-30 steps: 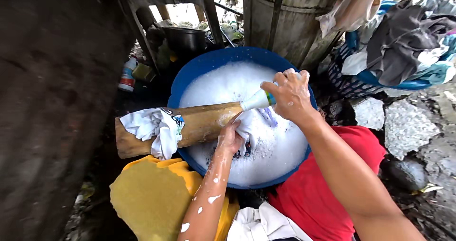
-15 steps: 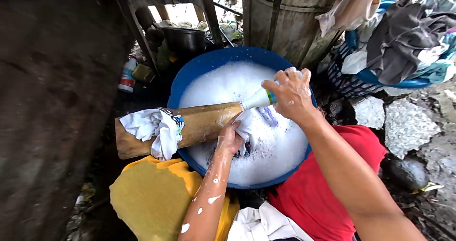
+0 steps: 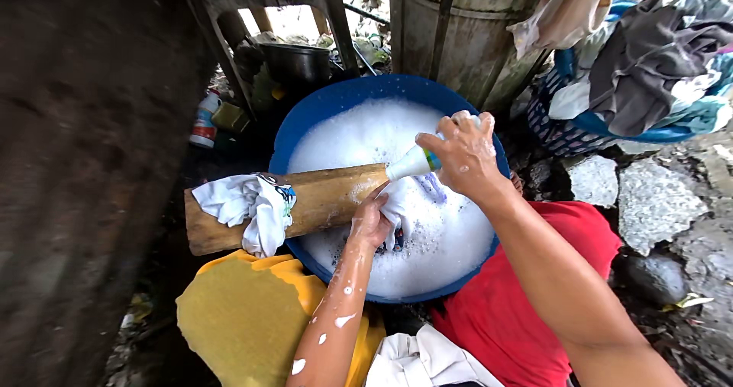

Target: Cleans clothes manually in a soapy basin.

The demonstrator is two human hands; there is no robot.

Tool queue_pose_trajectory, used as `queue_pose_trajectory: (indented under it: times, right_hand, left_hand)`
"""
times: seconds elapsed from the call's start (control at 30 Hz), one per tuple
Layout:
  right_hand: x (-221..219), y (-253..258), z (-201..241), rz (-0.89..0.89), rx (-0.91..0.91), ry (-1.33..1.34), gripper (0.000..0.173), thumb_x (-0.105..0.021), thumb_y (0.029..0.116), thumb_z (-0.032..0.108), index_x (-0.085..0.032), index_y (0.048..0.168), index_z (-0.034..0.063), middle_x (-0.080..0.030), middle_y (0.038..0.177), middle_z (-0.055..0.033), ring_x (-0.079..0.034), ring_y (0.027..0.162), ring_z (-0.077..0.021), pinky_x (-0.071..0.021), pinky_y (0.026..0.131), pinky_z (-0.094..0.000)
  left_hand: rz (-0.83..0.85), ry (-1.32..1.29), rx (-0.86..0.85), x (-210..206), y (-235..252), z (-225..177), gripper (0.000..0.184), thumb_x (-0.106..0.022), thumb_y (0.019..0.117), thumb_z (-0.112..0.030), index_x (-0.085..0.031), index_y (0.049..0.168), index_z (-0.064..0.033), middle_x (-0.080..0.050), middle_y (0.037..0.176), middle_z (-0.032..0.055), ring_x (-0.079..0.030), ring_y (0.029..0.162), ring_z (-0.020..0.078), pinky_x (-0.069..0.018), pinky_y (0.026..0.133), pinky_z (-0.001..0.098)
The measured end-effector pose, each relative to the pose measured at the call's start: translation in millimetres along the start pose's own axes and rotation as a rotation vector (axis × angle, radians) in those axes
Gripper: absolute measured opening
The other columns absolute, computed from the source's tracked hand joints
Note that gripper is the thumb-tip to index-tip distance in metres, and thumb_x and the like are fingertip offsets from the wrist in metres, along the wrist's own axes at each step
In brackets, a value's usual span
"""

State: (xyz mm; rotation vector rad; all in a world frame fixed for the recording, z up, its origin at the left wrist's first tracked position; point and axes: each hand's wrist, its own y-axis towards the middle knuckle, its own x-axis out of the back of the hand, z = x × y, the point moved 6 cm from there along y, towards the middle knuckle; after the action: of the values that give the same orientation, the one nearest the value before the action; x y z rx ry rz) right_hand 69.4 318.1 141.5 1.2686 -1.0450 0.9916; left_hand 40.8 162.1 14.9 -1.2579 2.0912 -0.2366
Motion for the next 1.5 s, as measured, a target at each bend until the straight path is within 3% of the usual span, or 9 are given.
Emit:
queue_pose_trajectory:
  times: [0.3,0.5,0.67,0.8,0.93,1.07,1.2,1.37,1.5]
  right_hand:
    - [-5.0,-0.2,-6.2,0.035,-0.033,-0.001,0.057,-0.078,0.0733,-0.002,-0.071,0.126,0.0193,-0.066,0.118,-0.0270,-0.056,0.118,-0.0551,-0.0362,0.093,-0.0759]
    - [-18.4,-0.3,-21.6,0.291,-0.301,0.336,0.068,-0.084,0.0769,0.006,-0.063,0.140,0.0198,-0.060,0.133,-0.0253,-0.047,0.131,-0.0524,-0.0357,0.094,-0.0759]
    - [-9.3,-1.3,-37.2,0.148,-0.402,0.614,0.072,-0.087,0.0755,0.006,-0.060,0.142,0.0108,-0.058,0.139,-0.0286,-0.048,0.131,-0.0554,-0.0356,0.096,-0.0815]
    - [7.3,-6.5,-49.6,-0.008,-0.441,0.699,0.074,-0.084,0.0748,0.003,-0.056,0.143,0.0050,-0.059,0.137,-0.0288,-0.056,0.127,-0.0462,-0.0432,0.103,-0.0678]
    - [15.1,-12.1,-58.9,-0.135,-0.463,0.742,0.076,-0.085,0.0721,0.002,-0.055,0.142,0.0034,-0.061,0.134,-0.0254,-0.060,0.124,-0.0371,-0.0472,0.105,-0.0578]
    - [17.7,-17.1,-65.1,-0.186,-0.505,0.778,0.078,-0.085,0.0711,0.000,-0.054,0.143,0.0040,-0.061,0.135,-0.0237,-0.060,0.124,-0.0334,-0.0479,0.105,-0.0532]
    - [22.5,-20.0,-71.0,-0.233,-0.531,0.833,0.080,-0.084,0.0697,0.000,-0.053,0.143,0.0038,-0.061,0.135,-0.0226,-0.061,0.123,-0.0314,-0.0500,0.104,-0.0514]
    - [33.7,-25.3,-78.1,-0.335,-0.564,0.932,0.081,-0.081,0.0687,0.000,-0.051,0.144,0.0039,-0.061,0.134,-0.0192,-0.064,0.118,-0.0235,-0.0537,0.100,-0.0422]
    - [38.9,-29.5,-83.2,-0.452,-0.592,1.088,0.081,-0.079,0.0663,-0.004,-0.050,0.142,0.0037,-0.061,0.130,-0.0140,-0.065,0.112,-0.0144,-0.0566,0.093,-0.0321]
  left_hand:
    - [0.024,-0.001,-0.010,-0.1,-1.0,-1.2,0.037,-0.032,0.1104,-0.013,-0.047,0.144,-0.0104,-0.063,0.121,0.0084,-0.065,0.099,0.0139,-0.0550,0.086,0.0319]
    - [0.010,0.011,-0.001,1.0,-3.5,-5.9,0.038,-0.031,0.1108,-0.014,-0.047,0.146,-0.0111,-0.063,0.124,0.0099,-0.064,0.103,0.0170,-0.0546,0.089,0.0362]
    - [0.000,0.074,-0.030,-3.8,-16.6,-16.4,0.038,-0.032,0.1102,-0.011,-0.049,0.145,-0.0084,-0.062,0.128,0.0115,-0.063,0.108,0.0187,-0.0530,0.093,0.0385]
    - [0.059,0.059,-0.077,-21.3,-37.1,-37.7,0.039,-0.032,0.1105,-0.011,-0.050,0.145,-0.0090,-0.060,0.133,0.0124,-0.061,0.114,0.0190,-0.0509,0.098,0.0385]
    - [0.119,0.023,-0.268,-17.3,-44.4,-80.8,0.039,-0.030,0.1088,-0.007,-0.049,0.143,-0.0051,-0.065,0.121,0.0084,-0.066,0.104,0.0141,-0.0552,0.093,0.0351]
    - [-0.207,0.310,-0.368,46.8,-26.6,-103.6,0.039,-0.036,0.1079,-0.007,-0.051,0.143,-0.0047,-0.062,0.131,0.0111,-0.062,0.116,0.0163,-0.0529,0.099,0.0382]
    - [-0.617,0.676,-0.374,105.9,-11.6,-95.5,0.055,-0.050,0.1053,-0.012,-0.033,0.155,0.0042,-0.038,0.157,0.0276,-0.037,0.147,0.0366,-0.0315,0.119,0.0511]
    - [-0.557,1.052,-0.491,68.9,-18.5,-108.1,0.050,-0.054,0.1036,-0.014,-0.044,0.150,0.0035,-0.047,0.150,0.0285,-0.044,0.142,0.0394,-0.0333,0.118,0.0539]
    - [-0.278,1.241,-0.389,19.7,-4.9,-76.9,0.039,-0.050,0.1064,-0.017,-0.057,0.138,0.0046,-0.060,0.136,0.0284,-0.056,0.130,0.0436,-0.0409,0.111,0.0612]
